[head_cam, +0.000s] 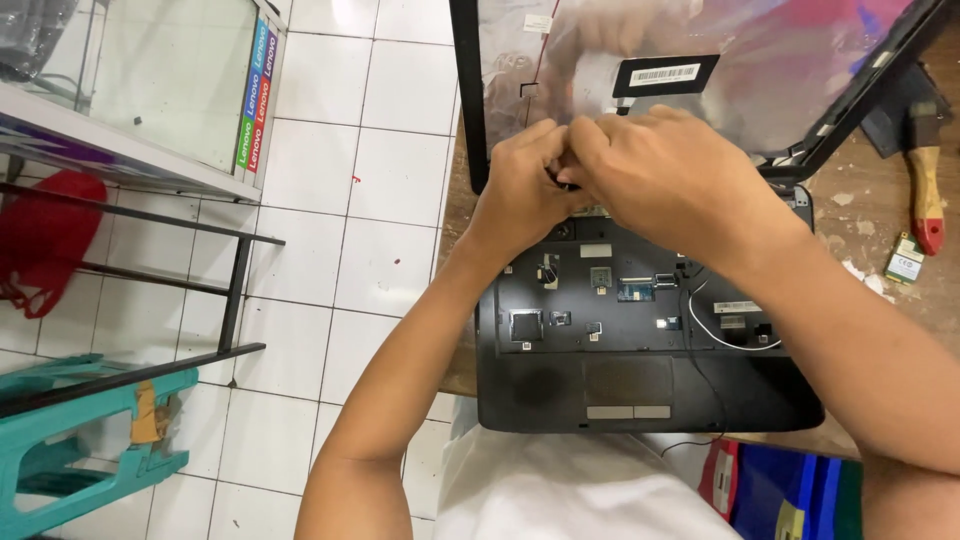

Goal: The person uses a screwdriver to remove screws from the bezel of a disassembled laptop screen. They then use their hands to carefully detach the screen assembly from the laptop body.

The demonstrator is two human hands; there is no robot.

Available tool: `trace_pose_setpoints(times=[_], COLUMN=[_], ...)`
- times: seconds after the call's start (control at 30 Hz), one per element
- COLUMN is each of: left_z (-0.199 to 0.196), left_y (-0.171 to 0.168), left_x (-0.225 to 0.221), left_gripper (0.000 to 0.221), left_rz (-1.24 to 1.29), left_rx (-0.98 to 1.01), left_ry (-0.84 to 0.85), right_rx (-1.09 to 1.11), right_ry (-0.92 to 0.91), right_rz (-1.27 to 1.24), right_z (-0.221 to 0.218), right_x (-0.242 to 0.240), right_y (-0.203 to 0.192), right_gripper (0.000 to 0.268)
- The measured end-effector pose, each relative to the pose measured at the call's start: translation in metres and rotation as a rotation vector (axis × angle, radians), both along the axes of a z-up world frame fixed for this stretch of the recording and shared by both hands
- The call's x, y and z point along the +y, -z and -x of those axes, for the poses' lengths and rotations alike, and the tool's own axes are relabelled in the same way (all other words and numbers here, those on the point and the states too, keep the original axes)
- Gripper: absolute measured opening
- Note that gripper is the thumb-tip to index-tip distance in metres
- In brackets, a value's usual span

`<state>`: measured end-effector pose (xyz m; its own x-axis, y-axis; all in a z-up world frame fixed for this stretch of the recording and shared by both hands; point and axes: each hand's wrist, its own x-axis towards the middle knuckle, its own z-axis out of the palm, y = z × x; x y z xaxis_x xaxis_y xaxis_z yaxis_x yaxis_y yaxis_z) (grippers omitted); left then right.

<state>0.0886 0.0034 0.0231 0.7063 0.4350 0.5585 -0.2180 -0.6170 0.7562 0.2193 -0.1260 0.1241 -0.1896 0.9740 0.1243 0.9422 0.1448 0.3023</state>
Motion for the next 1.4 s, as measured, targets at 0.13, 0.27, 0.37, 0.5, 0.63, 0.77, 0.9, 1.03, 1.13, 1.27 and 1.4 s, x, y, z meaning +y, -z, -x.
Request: trace_pose_setpoints(times=[0.13, 0.27, 0.37, 0.5, 0.63, 0.77, 0.9, 1.03, 1.13, 1.27, 1.4], left_z=[0.019, 0.03, 0.026, 0.016, 0.021, 0.026, 0.023, 0.008, 0.008, 0.026, 0.028], left_y=[-0.03, -0.03, -0.032, -0.022, -0.029, -0.036, -0.038, -0.01, -0.016, -0.039, -0.047], left_x=[0.005, 0.011, 0.005, -0.004, 0.008, 0.011, 0.008, 0.003, -0.002, 0.002, -0.004], left_gripper=[0.044, 0.046, 0.039, 0.029, 0.016, 0.01, 0.014, 0.033, 0.031, 0.036, 0.013], left_rz=[0.041, 0.325, 0.292, 0.23, 0.026, 0.289, 0.196, 0.095, 0.046, 0.169, 0.272], left_rx=[0.077, 0.11, 0.114, 0.083, 0.125, 0.242, 0.203, 0.046, 0.029, 0.249, 0.223], left_ry=[0.163, 0.413, 0.286, 0.228, 0.217, 0.42, 0.259, 0.078, -0.005, 0.246, 0.24], right_rx=[0.204, 0.202, 0.126, 0.116, 0.181, 0.055, 0.002, -0.158, 0.005, 0.164, 0.133], right_ry=[-0.006, -0.041, 0.052, 0.233, 0.251, 0.067, 0.127, 0.125, 0.062, 0.015, 0.044], right_rz=[0.214, 0.234, 0.182, 0.246, 0.216, 0.064, -0.036, -0.126, -0.036, 0.19, 0.103], right_z=[-0.006, -0.008, -0.005, -0.004, 0.0, 0.005, 0.001, 0.006, 0.011, 0.007, 0.006], right_x=[0.003, 0.004, 0.003, 0.001, 0.004, 0.005, 0.008, 0.005, 0.001, -0.003, -0.007], right_y=[-0.011, -0.014, -0.012, -0.008, -0.008, -0.007, 0.012, 0.011, -0.004, -0.024, -0.017], right_gripper=[0.014, 0.022, 0.025, 0.015, 0.012, 0.016, 0.038, 0.064, 0.032, 0.045, 0.024])
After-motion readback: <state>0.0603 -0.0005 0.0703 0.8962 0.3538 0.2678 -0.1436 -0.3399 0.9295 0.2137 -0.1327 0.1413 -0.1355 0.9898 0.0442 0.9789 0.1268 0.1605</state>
